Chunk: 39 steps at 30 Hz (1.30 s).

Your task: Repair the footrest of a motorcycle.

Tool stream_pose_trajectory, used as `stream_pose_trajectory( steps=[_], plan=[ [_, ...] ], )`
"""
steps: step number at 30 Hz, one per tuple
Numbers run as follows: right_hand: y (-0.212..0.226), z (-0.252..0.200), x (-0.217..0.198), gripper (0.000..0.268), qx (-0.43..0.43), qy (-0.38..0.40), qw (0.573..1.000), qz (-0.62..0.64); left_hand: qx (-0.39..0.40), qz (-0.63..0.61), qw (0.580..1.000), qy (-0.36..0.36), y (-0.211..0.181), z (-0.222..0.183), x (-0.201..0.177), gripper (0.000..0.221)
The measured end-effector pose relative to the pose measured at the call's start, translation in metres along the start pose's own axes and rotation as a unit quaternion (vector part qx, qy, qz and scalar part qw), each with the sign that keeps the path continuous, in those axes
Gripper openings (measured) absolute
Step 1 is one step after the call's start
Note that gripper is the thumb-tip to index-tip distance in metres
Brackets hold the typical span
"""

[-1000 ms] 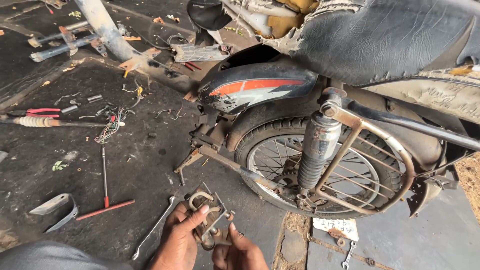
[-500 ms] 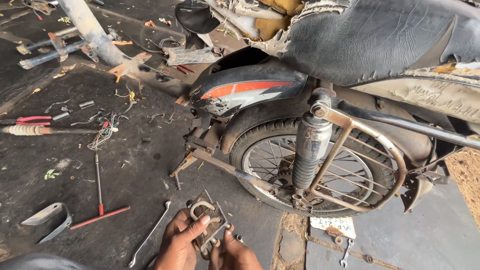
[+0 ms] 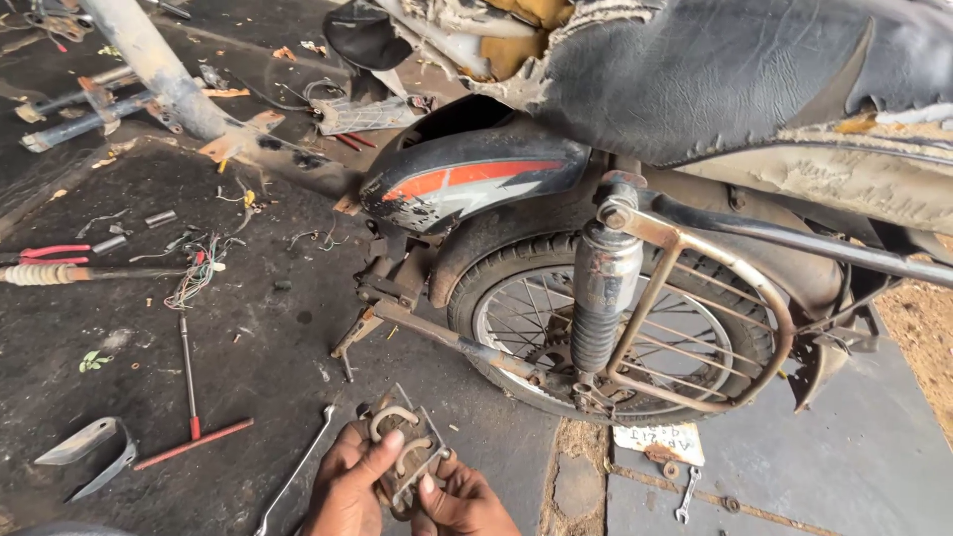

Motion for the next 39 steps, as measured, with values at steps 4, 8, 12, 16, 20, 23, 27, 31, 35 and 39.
stream_pose_trajectory(
  steps=[4, 8, 12, 16, 20, 23, 27, 31, 35, 39],
  plan=[
    [-0.003, 0.004, 0.016, 0.038, -0.048, 0.167, 0.985, 0.001, -0.025, -0.042, 0.996, -0.07, -0.001, -0.008, -0.006, 0.044],
    [-0.009, 0.004, 0.02, 0.042, -0.061, 0.134, 0.987, -0.062, -0.046, -0.073, 0.992, -0.089, -0.007, -0.014, -0.007, 0.044],
    [-0.02, 0.016, -0.001, 0.039, -0.077, 0.152, 0.98, -0.104, -0.137, -0.024, 0.978, -0.153, 0.007, -0.017, -0.019, 0.048],
    [-0.023, 0.027, -0.022, 0.032, -0.092, 0.148, 0.973, -0.153, -0.056, 0.034, 0.983, -0.173, -0.019, -0.015, -0.027, 0.056],
    [-0.023, 0.02, -0.008, 0.029, -0.11, 0.165, 0.938, -0.284, -0.049, 0.048, 0.972, -0.225, -0.029, -0.035, -0.023, 0.058],
    [-0.031, 0.013, 0.005, 0.03, -0.117, 0.193, 0.927, -0.301, 0.009, 0.079, 0.965, -0.25, -0.034, -0.036, -0.026, 0.056],
    [-0.028, 0.002, 0.026, 0.031, -0.118, 0.191, 0.916, -0.333, 0.034, 0.073, 0.974, -0.213, -0.018, -0.019, -0.044, 0.048],
    [-0.011, -0.024, 0.037, 0.029, -0.095, 0.186, 0.89, -0.404, 0.063, 0.077, 0.977, -0.186, -0.024, -0.034, -0.035, 0.045],
    [0.059, -0.003, 0.025, 0.028, -0.151, 0.122, 0.879, -0.436, 0.101, -0.001, 0.99, -0.102, -0.039, -0.029, -0.02, 0.044],
    [0.053, 0.115, -0.159, 0.034, -0.202, -0.118, 0.832, -0.503, 0.117, 0.012, 0.99, -0.073, -0.052, -0.026, -0.02, 0.044]
  ],
)
Point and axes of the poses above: each hand's wrist, its own z-axis towards the middle knuckle, its own x-axis out of the palm, y = z × x, the point moved 9 cm from there along z, towards the middle knuckle, and after that the axes turned 4 degrees about z, right-handed, at the moved point
